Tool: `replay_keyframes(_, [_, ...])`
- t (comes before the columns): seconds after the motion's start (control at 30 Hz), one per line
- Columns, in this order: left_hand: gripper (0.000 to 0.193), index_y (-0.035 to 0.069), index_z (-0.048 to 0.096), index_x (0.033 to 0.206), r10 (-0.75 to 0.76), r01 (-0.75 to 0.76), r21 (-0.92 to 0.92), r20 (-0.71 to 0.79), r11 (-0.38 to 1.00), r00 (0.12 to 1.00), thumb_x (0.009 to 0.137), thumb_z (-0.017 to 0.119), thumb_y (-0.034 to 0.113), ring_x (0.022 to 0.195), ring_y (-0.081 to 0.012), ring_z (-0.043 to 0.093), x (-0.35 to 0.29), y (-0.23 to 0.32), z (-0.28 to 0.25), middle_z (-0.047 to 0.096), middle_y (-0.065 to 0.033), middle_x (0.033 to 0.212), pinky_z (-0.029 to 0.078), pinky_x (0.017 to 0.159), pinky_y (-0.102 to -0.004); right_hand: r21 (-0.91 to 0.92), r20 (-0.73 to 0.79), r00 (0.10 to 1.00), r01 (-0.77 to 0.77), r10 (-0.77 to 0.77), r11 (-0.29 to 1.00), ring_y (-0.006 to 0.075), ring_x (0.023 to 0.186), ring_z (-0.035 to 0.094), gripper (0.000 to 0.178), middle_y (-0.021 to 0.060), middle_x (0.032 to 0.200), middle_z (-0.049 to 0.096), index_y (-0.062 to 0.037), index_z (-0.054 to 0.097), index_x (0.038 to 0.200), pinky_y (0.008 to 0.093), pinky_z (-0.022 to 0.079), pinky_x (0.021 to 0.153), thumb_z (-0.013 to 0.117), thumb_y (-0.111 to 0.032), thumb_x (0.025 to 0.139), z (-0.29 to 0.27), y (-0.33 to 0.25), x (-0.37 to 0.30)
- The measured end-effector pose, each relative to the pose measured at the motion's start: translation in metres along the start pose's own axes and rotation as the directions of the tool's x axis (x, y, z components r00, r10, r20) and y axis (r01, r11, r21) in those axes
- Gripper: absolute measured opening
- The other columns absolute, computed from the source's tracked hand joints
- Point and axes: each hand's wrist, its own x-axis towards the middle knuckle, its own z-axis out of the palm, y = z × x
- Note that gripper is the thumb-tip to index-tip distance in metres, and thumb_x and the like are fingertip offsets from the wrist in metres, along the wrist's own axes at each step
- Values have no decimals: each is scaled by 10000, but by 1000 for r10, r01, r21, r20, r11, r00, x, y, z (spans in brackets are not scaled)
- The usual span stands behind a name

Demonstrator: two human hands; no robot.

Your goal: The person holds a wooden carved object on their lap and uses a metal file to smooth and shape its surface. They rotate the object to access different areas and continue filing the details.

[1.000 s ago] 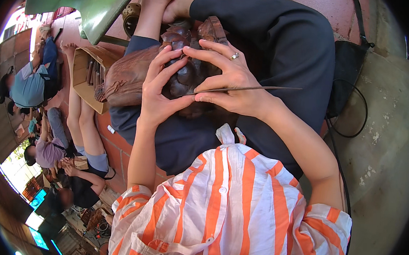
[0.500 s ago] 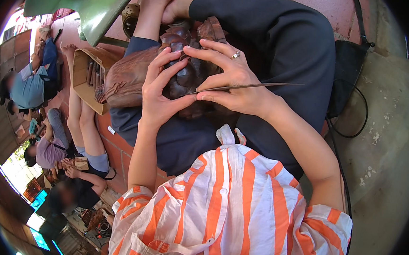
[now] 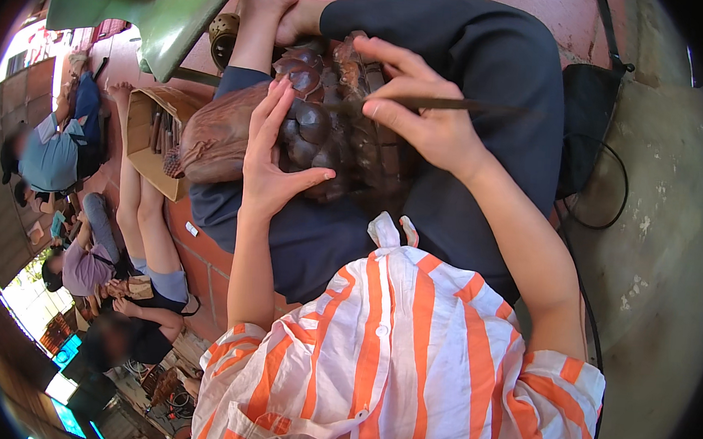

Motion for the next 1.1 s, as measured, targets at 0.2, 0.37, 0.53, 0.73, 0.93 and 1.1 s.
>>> replay_keyframes(0.2, [1088, 57, 403, 1484, -17, 8, 117, 74, 993, 997, 539, 929, 171, 1465, -345, 274, 2, 10, -5, 348, -144, 1546, 285, 1171, -458, -256, 153, 988, 73, -34, 964, 331, 1415, 342, 87, 111, 1433, 532, -66, 762, 834, 462, 275, 1143, 766, -138, 785, 1, -7, -4])
replay_keyframes(0.37, [994, 43, 459, 1446, -3, -2, 138, 34, 990, 999, 587, 916, 245, 1425, -346, 342, 2, 9, -3, 410, -155, 1501, 307, 1152, -453, -355, 259, 966, 115, -21, 928, 323, 1413, 341, 118, 63, 1451, 521, -129, 782, 824, 481, 216, 1157, 763, -240, 791, 14, -10, -5])
replay_keyframes(0.53, [764, 23, 584, 1326, 49, -32, 181, -92, 983, 995, 647, 891, 190, 1341, -340, 462, 3, 6, 6, 502, -157, 1416, 388, 1094, -430, -302, 239, 971, 103, -29, 948, 321, 1399, 364, 121, 62, 1451, 521, -129, 783, 827, 489, 245, 1134, 770, -239, 778, 18, -3, -4])
replay_keyframes(0.73, [587, 15, 639, 1241, -1, 23, 125, -174, 992, 985, 703, 854, 111, 1306, -322, 497, 4, 3, 15, 531, -158, 1375, 425, 1063, -415, -261, 196, 979, 105, -54, 960, 314, 1386, 398, 95, 97, 1403, 564, -56, 757, 822, 447, 305, 1128, 779, -135, 773, 13, 0, 0])
replay_keyframes(0.93, [343, -61, 553, 1300, -366, 175, -540, -269, 823, 891, 962, 576, -5, 1252, -181, 519, -3, -2, -8, 562, -121, 1338, 415, 1083, -328, 281, -305, 923, -148, 235, 948, 171, 1097, 610, 173, 142, 1243, 649, 33, 687, 959, 302, 458, 989, 594, -112, 960, -8, -6, 6])
replay_keyframes(1.1, [346, -42, 565, 1279, -324, 175, -382, -373, 907, 869, 935, 597, -43, 1223, -169, 528, -19, -1, -16, 553, -120, 1330, 442, 1070, -313, 359, -356, 836, -290, 418, 887, 140, 1037, 624, 299, 99, 1170, 678, 14, 685, 1117, 308, 512, 928, 549, -227, 1006, -20, 0, -3])
